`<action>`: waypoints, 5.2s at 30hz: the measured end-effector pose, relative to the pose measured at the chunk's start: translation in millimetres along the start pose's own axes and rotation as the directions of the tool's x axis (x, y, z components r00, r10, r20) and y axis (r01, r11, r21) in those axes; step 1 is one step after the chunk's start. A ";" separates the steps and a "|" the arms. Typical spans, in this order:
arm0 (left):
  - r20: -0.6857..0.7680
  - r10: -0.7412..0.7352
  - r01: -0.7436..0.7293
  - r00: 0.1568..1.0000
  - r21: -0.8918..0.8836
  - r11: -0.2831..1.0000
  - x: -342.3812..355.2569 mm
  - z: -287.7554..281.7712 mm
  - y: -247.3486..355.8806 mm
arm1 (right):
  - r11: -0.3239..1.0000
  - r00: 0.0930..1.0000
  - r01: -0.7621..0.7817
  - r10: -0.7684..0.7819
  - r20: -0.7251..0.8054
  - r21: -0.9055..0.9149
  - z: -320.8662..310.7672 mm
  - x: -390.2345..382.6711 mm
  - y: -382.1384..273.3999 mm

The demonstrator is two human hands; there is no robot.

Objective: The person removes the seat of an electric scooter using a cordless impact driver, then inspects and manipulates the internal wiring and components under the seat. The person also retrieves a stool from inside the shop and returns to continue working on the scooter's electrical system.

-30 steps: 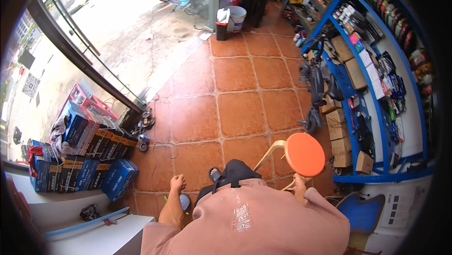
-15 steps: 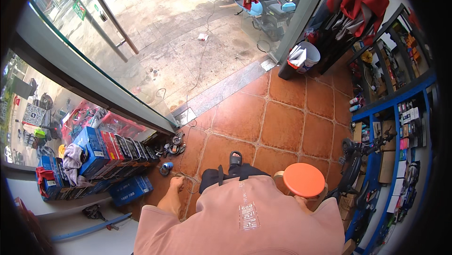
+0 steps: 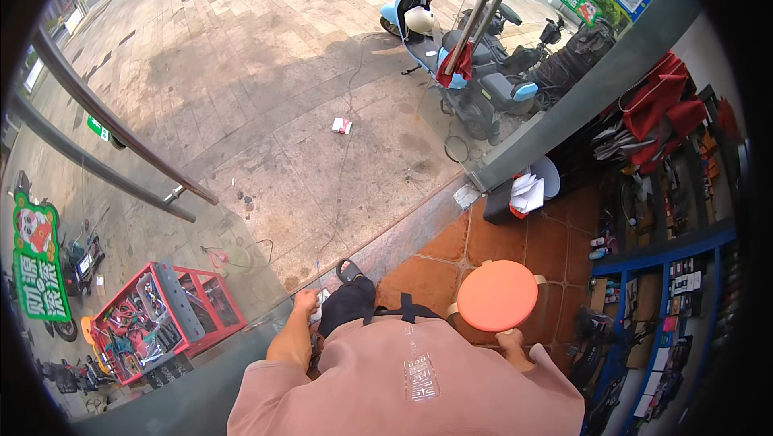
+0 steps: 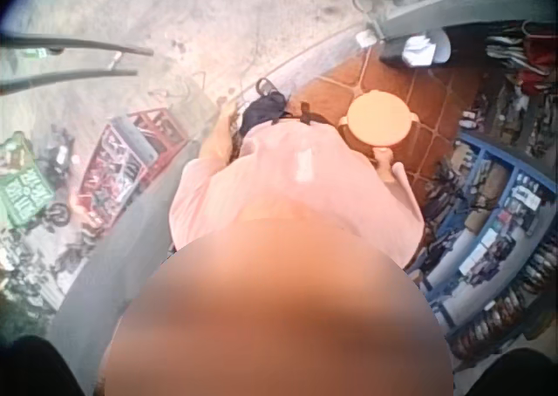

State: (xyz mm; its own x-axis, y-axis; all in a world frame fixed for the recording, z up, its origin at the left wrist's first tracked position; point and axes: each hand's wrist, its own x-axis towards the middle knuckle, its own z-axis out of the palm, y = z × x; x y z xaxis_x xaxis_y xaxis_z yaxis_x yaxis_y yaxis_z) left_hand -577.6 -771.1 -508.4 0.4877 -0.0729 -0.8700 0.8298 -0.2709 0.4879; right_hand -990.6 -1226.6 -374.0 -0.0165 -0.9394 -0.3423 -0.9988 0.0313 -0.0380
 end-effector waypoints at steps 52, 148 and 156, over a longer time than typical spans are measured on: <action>-0.446 -0.750 -0.268 0.489 -0.895 0.357 507.4 -898.0 541.0 | 0.235 0.150 0.972 -0.702 0.696 0.028 462.2 -600.8 -1860.8; -0.152 -0.969 -0.651 0.193 -0.759 -0.010 515.7 -2417.8 707.6 | -0.689 -0.172 0.694 0.123 0.977 0.209 1371.5 -2571.3 -2163.2; -0.756 -0.654 -0.483 -0.032 -0.561 0.672 508.7 -2760.1 342.8 | -0.581 -0.180 0.813 -0.323 0.929 -0.045 1428.5 -2619.2 -1983.6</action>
State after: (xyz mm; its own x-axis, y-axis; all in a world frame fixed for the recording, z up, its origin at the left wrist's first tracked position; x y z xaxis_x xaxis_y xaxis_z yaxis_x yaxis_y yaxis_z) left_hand 703.6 1748.2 -586.0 -0.3527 0.9052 -0.2372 0.4744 0.3915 0.7885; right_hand 1099.9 1659.4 -743.3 0.3691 0.4762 -0.7982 0.5649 -0.7969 -0.2142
